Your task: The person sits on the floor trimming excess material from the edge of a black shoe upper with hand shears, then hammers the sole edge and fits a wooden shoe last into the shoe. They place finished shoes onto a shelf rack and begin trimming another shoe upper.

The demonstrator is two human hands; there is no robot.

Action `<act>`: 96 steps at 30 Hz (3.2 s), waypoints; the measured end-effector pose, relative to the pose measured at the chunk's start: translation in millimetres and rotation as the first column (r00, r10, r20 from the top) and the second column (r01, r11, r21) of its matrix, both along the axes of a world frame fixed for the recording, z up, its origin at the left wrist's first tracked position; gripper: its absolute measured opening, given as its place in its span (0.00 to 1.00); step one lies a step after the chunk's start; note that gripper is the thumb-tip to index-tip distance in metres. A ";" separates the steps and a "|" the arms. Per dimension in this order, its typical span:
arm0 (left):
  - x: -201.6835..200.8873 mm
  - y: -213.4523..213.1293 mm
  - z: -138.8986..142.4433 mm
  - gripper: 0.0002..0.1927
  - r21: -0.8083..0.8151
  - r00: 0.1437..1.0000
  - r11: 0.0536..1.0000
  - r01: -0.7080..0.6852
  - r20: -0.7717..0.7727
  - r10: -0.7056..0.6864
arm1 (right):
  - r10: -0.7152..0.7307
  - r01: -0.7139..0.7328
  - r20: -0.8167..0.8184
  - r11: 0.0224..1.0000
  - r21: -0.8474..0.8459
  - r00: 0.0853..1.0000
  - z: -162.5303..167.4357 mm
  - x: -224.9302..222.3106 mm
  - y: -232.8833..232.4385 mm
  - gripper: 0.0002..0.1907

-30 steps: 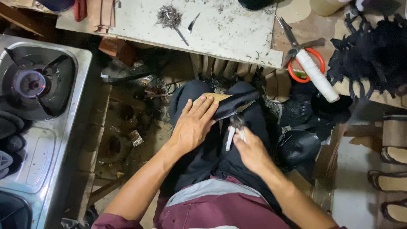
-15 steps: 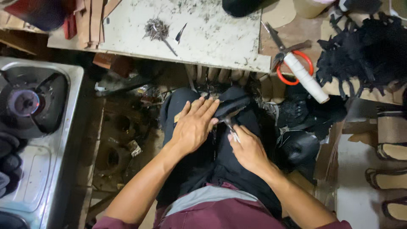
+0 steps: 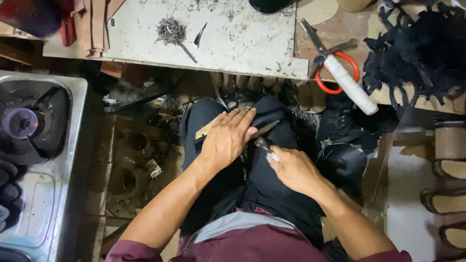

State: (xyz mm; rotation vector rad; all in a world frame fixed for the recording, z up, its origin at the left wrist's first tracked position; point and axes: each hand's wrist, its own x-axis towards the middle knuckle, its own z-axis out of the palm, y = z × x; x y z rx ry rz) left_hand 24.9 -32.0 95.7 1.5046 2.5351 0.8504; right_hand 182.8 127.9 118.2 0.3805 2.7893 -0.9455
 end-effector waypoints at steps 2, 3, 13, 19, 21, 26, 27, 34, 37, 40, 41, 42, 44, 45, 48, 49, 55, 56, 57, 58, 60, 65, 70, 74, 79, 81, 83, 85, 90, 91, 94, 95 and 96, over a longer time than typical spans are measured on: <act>-2.9 -2.4 -3.1 0.26 0.013 1.000 1.000 0.017 -0.010 -0.016 | 0.033 -0.033 0.012 0.999 -0.002 0.999 14.4 3.8 2.0 0.10; -6.4 -2.7 -4.2 0.28 -0.013 0.999 0.999 0.047 0.015 -0.047 | -0.051 0.043 -0.107 0.996 -0.079 0.993 19.2 4.4 -0.3 0.10; -36.8 0.6 12.3 0.35 -0.097 0.930 0.968 0.230 0.316 -0.189 | -0.148 0.167 -0.391 0.986 0.016 0.908 -1.6 -10.0 -9.7 0.10; -35.5 0.7 10.5 0.37 -0.109 0.917 0.960 0.258 0.339 -0.208 | -0.174 0.174 -0.382 0.984 -0.035 0.908 -2.3 -8.4 -8.8 0.09; -38.5 -0.3 8.2 0.37 -0.025 0.930 0.963 0.269 0.268 -0.253 | -0.087 0.120 -0.362 0.990 0.070 0.928 -1.7 -12.3 -8.5 0.10; -36.5 -5.1 4.5 0.38 0.033 0.919 0.951 0.307 0.251 -0.305 | -0.108 0.033 -0.688 0.992 -0.121 0.718 -1.4 -12.7 -9.1 0.10; -36.2 -6.4 4.4 0.39 -0.038 0.914 0.951 0.308 0.288 -0.285 | -0.106 0.075 -0.523 0.994 -0.079 0.846 -1.5 -10.9 -9.6 0.09; -32.6 -10.7 12.6 0.39 -0.007 0.918 0.959 0.284 0.292 -0.269 | -0.129 0.129 -0.488 0.991 -0.033 0.863 -14.4 -10.7 -20.1 0.13; -31.3 -20.9 24.8 0.38 -0.054 0.911 0.971 0.234 0.360 -0.199 | -0.112 0.142 -0.353 0.988 0.059 0.929 -22.5 -16.2 -21.3 0.14; -29.6 -56.0 35.4 0.37 -0.056 0.918 0.987 0.148 0.378 -0.116 | -0.143 0.164 -0.211 0.983 0.088 0.967 -29.8 -19.6 -17.5 0.15; -25.0 -70.5 35.8 0.36 -0.048 0.918 0.990 0.136 0.381 -0.108 | -0.174 0.192 -0.182 0.978 0.083 0.968 -31.6 -19.3 -16.4 0.16; -17.7 -77.9 33.5 0.34 -0.039 0.925 0.998 0.057 0.378 -0.038 | -0.174 0.195 -0.197 0.977 0.091 0.965 -33.8 -18.9 -15.6 0.15; -4.5 -92.8 24.5 0.30 -0.038 0.923 0.992 -0.121 0.364 0.127 | -0.159 0.184 -0.232 0.979 0.087 0.959 -37.4 -18.0 -16.8 0.15; 4.8 -95.9 17.5 0.29 0.050 0.920 0.984 -0.171 0.366 0.142 | -0.159 0.180 -0.231 0.981 0.071 0.960 -38.7 -17.7 -18.6 0.14; 23.4 -100.5 -2.6 0.28 0.279 0.917 0.921 -0.272 0.364 0.161 | -0.128 0.147 -0.249 0.987 0.059 0.960 -39.1 -21.1 -25.1 0.14; 24.4 -102.4 -7.2 0.29 0.328 0.920 0.907 -0.263 0.370 0.133 | -0.115 0.139 -0.254 0.987 0.078 0.960 -37.0 -23.8 -26.8 0.14; 28.8 -104.7 -26.6 0.27 0.460 0.910 0.826 -0.326 0.388 0.143 | -0.073 0.091 -0.151 0.989 0.119 0.986 2.5 -27.0 -37.6 0.15; 28.9 -102.5 -29.6 0.27 0.473 0.909 0.813 -0.341 0.385 0.158 | -0.059 0.075 -0.135 0.990 0.116 0.989 11.8 -24.1 -39.2 0.15; 28.2 -101.0 -32.4 0.26 0.483 0.906 0.803 -0.349 0.394 0.156 | -0.055 0.065 -0.243 0.997 0.031 0.968 19.1 -21.7 -44.1 0.14; 28.1 -98.5 -35.0 0.26 0.495 0.901 0.793 -0.355 0.406 0.150 | -0.063 0.049 -0.346 0.998 -0.051 0.936 24.7 -16.4 -51.7 0.14; 25.1 -94.0 -38.7 0.24 0.512 0.900 0.781 -0.358 0.412 0.143 | -0.047 -0.018 -0.573 0.994 -0.107 0.818 27.8 -17.1 -63.6 0.13; 18.8 -91.9 -39.3 0.24 0.496 0.886 0.786 -0.370 0.442 0.139 | 0.148 -0.113 -0.156 0.970 0.214 0.977 0.8 -38.0 -74.7 0.11; 14.1 -93.9 -39.1 0.22 0.486 0.884 0.793 -0.368 0.446 0.136 | -0.004 -0.015 -0.525 0.999 -0.032 0.851 -16.9 -22.5 -62.2 0.09; 9.5 -92.8 -39.3 0.24 0.483 0.887 0.800 -0.356 0.445 0.126 | 0.109 -0.059 -0.299 0.983 0.172 0.948 -21.5 -23.0 -54.6 0.10; 8.3 -92.8 -36.7 0.24 0.453 0.870 0.811 -0.371 0.476 0.131 | -0.050 0.027 -0.568 0.998 -0.048 0.822 -23.4 -24.7 -47.3 0.10; 8.0 -92.9 -35.2 0.25 0.435 0.858 0.816 -0.381 0.495 0.137 | -0.030 0.041 -0.505 0.999 0.010 0.863 -24.8 -24.2 -43.0 0.10; 7.5 -91.7 -33.7 0.24 0.435 0.851 0.814 -0.383 0.509 0.129 | 0.030 0.009 -0.215 0.984 0.180 0.976 -26.2 -23.8 -37.2 0.12; 5.6 -89.7 -32.3 0.24 0.426 0.837 0.813 -0.397 0.531 0.131 | -0.227 0.182 -0.237 0.963 -0.197 0.945 -26.9 -22.6 -30.6 0.09; 3.2 -86.4 -32.3 0.23 0.397 0.792 0.811 -0.429 0.597 0.126 | -0.541 0.337 -0.228 0.746 -0.574 0.809 -27.7 -23.2 -11.2 0.14; 2.5 -86.0 -33.3 0.23 0.361 0.780 0.822 -0.440 0.607 0.150 | -0.502 0.405 -0.041 0.741 -0.536 0.864 -26.8 -26.2 -0.7 0.14; -2.2 -81.4 -36.3 0.24 0.381 0.773 0.816 -0.435 0.623 0.122 | -0.553 0.421 -0.090 0.721 -0.551 0.828 -27.4 -28.8 14.2 0.14; -1.1 -81.4 -36.2 0.24 0.394 0.766 0.814 -0.426 0.636 0.093 | -0.605 0.409 -0.187 0.703 -0.581 0.774 -27.8 -27.3 15.2 0.13; -0.4 -80.0 -35.9 0.24 0.395 0.745 0.809 -0.436 0.663 0.077 | -0.386 0.335 -0.453 0.923 -0.192 0.804 -28.5 -27.4 17.2 0.13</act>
